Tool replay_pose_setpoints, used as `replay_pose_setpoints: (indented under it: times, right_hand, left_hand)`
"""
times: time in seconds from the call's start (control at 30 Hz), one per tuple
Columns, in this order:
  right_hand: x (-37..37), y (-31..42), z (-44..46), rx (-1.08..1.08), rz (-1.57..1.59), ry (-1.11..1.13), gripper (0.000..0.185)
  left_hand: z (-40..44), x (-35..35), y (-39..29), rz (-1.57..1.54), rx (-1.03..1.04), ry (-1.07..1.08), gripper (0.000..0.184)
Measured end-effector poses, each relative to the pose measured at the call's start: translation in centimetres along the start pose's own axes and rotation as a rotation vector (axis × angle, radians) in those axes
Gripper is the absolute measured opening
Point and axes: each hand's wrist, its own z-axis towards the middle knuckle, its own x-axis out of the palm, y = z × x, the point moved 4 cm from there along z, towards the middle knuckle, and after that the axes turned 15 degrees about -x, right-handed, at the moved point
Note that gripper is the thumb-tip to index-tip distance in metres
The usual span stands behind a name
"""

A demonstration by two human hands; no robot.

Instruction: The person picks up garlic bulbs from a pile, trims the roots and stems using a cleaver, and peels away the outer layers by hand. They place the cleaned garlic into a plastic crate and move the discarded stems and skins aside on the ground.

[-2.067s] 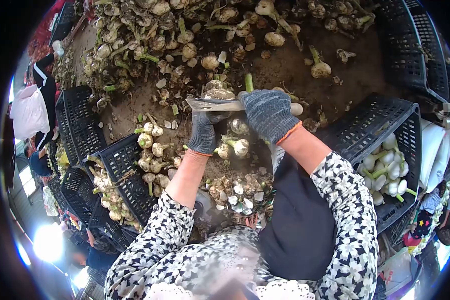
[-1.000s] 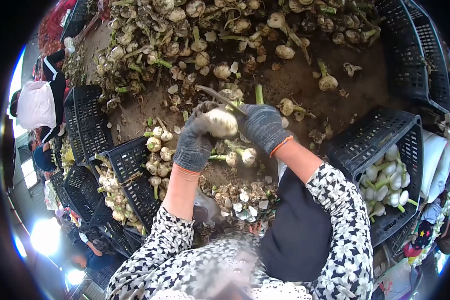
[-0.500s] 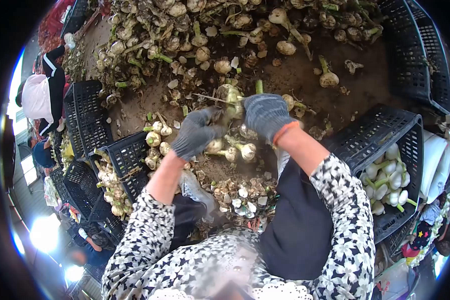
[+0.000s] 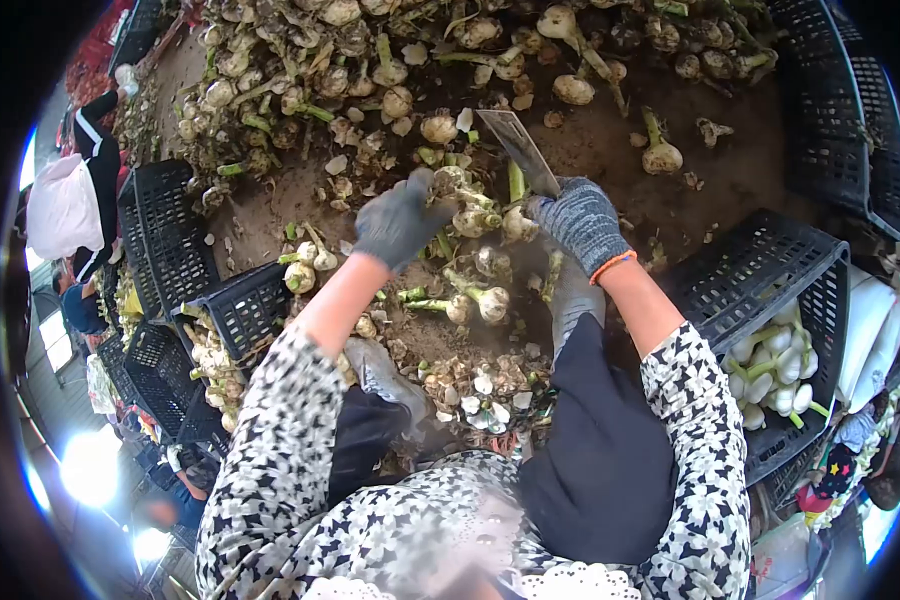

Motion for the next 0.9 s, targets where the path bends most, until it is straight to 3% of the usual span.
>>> replay_pose_setpoints:
  times: [0.03, 0.07, 0.13, 0.2, 0.23, 0.27, 0.33, 0.37, 0.4, 0.53, 0.6, 0.63, 0.67, 0.7, 0.8, 0.9]
  right_hand:
    - [-0.6, 0.5, -0.5, 0.016, 0.093, -0.023, 0.035]
    - [-1.0, 0.9, -0.8, 0.033, 0.189, -0.045, 0.033]
    - [-0.8, 0.9, -1.0, 0.065, 0.215, -0.013, 0.031]
    - [-0.3, 0.9, -0.9, 0.04, 0.194, 0.018, 0.031]
    - [0.1, 0.6, -0.7, 0.035, 0.19, 0.018, 0.031]
    - [0.5, 0.2, -0.5, 0.015, 0.168, 0.004, 0.03]
    - [0.5, 0.2, -0.4, -0.006, 0.147, -0.011, 0.03]
    - [0.1, 0.8, -0.6, -0.001, 0.117, -0.002, 0.029]
    - [-0.1, 1.4, -0.8, 0.006, 0.089, 0.006, 0.028]
    - [-0.2, 4.8, -0.5, -0.181, -0.14, -0.007, 0.022]
    - [-0.1, 7.5, -1.0, -0.605, -0.322, -0.084, 0.017]
    - [0.0, 8.2, -1.4, -0.657, -0.378, -0.033, 0.022]
    - [0.3, 8.6, -1.6, -0.657, -0.378, -0.036, 0.022]
    - [0.6, 9.2, -1.9, -0.7, -0.425, -0.062, 0.017]
    - [0.9, 10.0, -2.7, -0.781, -0.492, -0.098, 0.01]
    - [1.2, 10.2, -3.1, -0.628, -0.523, 0.052, 0.026]
  left_hand:
    - [2.7, 1.1, -0.6, -0.004, 0.003, 0.009, 0.062]
    - [6.0, 3.6, 0.1, -0.369, -0.154, 0.076, 0.064]
    - [7.7, 6.5, 0.2, -0.728, -0.314, 0.149, 0.066]
    - [6.4, 7.1, -0.7, -0.581, -0.366, -0.185, 0.064]
    - [6.9, 7.6, -0.5, -0.69, -0.447, -0.222, 0.054]
    - [7.5, 8.2, 0.2, -0.695, -0.448, -0.226, 0.054]
    - [8.2, 8.7, 1.4, -1.06, -0.151, -0.243, 0.049]
    - [6.5, 7.8, 1.0, -1.632, -0.081, -0.001, 0.044]
    - [5.5, 7.1, 1.2, -1.753, -0.063, 0.097, 0.046]
    - [0.1, 5.3, 0.9, -1.804, 0.201, 0.285, 0.057]
    - [-1.7, 4.6, 0.9, -1.683, 0.274, 0.225, 0.051]
    - [-2.2, 4.3, 1.0, -1.687, 0.214, 0.317, 0.058]
    - [-2.6, 4.2, 0.9, -1.689, 0.157, 0.41, 0.066]
    - [-3.5, 3.8, 0.8, -1.667, 0.264, 0.397, 0.067]
    - [-2.9, 5.8, 1.6, -1.673, 0.317, 0.383, 0.061]
    - [-2.8, 6.6, 1.8, -1.5, 0.242, 0.254, 0.052]
